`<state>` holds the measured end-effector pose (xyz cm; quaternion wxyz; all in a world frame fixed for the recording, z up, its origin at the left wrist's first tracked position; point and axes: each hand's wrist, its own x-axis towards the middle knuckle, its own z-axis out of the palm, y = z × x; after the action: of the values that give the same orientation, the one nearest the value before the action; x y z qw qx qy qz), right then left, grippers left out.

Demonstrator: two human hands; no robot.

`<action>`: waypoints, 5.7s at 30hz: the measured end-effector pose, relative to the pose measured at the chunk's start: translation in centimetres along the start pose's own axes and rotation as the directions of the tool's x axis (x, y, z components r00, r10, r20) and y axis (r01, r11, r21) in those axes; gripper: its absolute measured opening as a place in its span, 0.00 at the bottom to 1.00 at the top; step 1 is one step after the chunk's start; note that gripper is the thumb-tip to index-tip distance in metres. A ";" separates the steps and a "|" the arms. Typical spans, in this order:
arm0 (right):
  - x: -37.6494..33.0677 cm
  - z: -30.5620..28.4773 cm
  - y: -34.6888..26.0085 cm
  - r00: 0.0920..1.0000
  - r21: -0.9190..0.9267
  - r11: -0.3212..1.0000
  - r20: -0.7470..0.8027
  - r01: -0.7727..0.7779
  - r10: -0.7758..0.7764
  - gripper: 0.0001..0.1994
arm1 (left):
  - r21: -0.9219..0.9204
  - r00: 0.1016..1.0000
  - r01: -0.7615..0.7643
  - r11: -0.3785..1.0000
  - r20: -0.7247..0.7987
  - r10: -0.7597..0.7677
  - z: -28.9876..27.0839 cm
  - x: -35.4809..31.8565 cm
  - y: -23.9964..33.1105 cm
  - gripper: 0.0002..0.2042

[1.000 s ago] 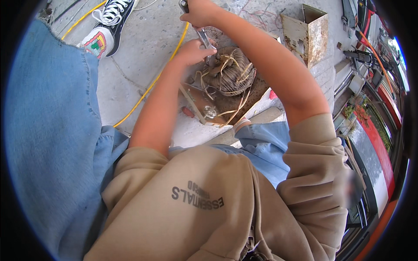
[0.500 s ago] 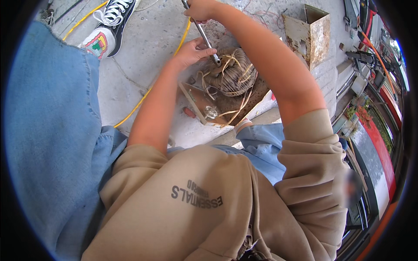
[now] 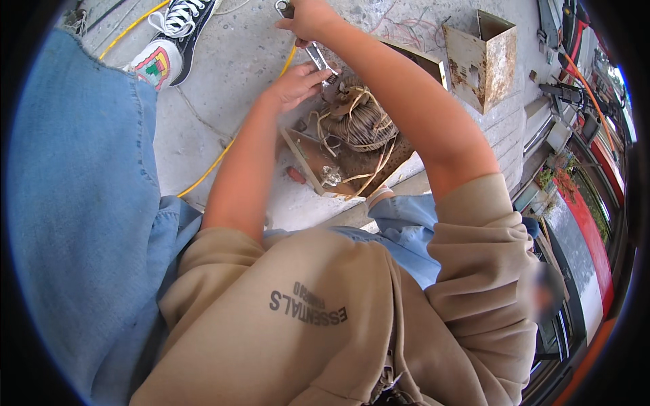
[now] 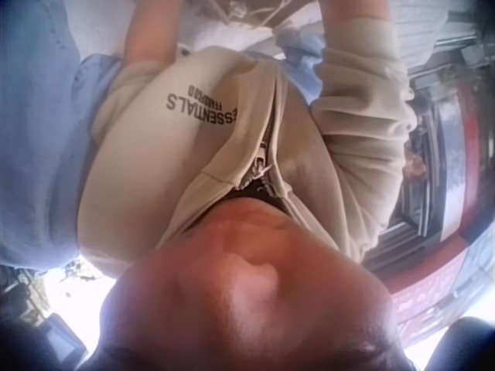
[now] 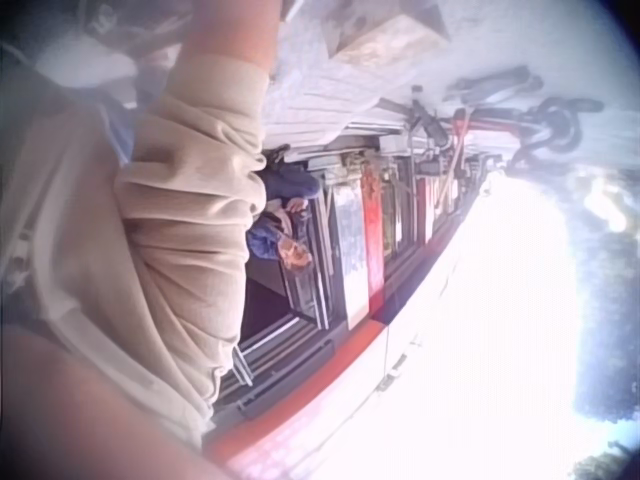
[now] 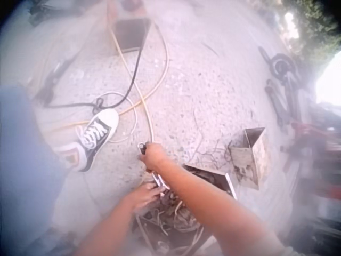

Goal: The person sits on the floor and uses a wrench to loosen a bolt on a metal box. They remove the bolt and open the box to reveal a copper coil. The person then removes the coil and other internal components from the box.

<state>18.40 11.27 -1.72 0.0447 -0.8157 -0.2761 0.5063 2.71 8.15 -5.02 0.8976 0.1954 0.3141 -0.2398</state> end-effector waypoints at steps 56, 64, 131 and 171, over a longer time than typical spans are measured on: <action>2.4 2.6 2.8 0.958 0.115 0.993 0.283 0.020 -0.052 0.14 | 0.348 0.974 0.079 0.934 -0.226 0.002 1.9 -0.6 0.5 0.22; -2.6 2.0 -3.1 0.977 -0.327 0.922 0.106 0.208 -0.183 0.18 | 0.217 0.998 -0.007 0.976 -0.067 0.022 -0.6 -1.0 -0.5 0.17; -12.9 -9.3 -1.2 0.911 -0.067 0.987 -0.379 0.146 -0.160 0.18 | 0.452 0.997 -0.044 0.891 -0.033 0.066 3.1 0.6 -2.2 0.20; -13.9 -8.3 0.6 0.870 0.107 0.975 -0.478 0.195 -0.121 0.15 | 0.879 0.979 0.105 0.465 -0.173 0.107 5.0 0.7 -2.8 0.27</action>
<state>21.04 5.57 13.15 0.2133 -0.8826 -0.2836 0.3084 3.98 3.11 -2.42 0.6295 0.6552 0.2344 -0.3457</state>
